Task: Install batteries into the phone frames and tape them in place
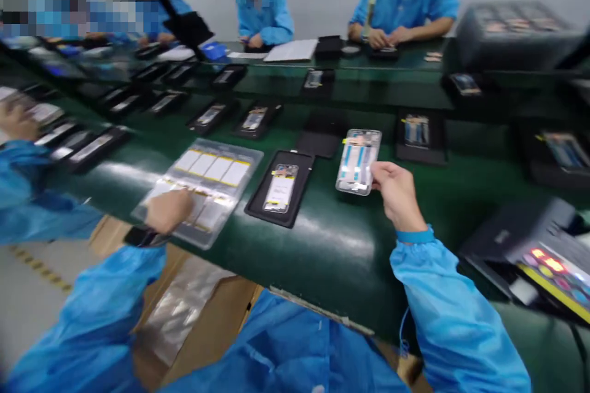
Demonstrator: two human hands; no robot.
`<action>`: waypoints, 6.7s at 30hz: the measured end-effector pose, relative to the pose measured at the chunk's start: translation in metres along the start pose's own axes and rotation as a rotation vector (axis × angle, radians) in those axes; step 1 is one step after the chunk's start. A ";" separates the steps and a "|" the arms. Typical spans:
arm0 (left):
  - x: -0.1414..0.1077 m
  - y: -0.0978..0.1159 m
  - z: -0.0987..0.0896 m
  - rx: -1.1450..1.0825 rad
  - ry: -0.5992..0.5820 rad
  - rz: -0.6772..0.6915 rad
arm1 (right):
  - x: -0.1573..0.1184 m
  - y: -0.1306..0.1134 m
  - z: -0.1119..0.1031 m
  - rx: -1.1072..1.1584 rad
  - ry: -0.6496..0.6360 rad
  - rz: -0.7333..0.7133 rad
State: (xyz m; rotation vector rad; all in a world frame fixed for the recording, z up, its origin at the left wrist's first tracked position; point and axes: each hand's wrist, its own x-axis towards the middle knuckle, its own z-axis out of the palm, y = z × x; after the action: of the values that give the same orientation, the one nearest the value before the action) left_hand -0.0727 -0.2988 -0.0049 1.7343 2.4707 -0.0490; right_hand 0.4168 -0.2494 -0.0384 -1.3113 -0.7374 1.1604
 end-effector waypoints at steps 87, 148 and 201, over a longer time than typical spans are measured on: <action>-0.076 0.278 0.098 -1.531 -0.612 0.391 | -0.083 0.061 0.000 -0.028 -0.157 0.005; -0.097 0.286 0.101 -1.216 -0.275 0.486 | -0.087 0.073 0.004 -0.267 -0.054 -0.242; -0.096 0.286 0.101 -1.232 -0.307 0.474 | -0.091 0.066 0.005 -0.453 -0.029 -0.292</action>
State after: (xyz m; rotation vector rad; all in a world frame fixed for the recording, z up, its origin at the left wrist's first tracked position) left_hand 0.2364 -0.3006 -0.0807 1.4271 1.2395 0.9335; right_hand 0.3693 -0.3404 -0.0839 -1.4942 -1.2190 0.8025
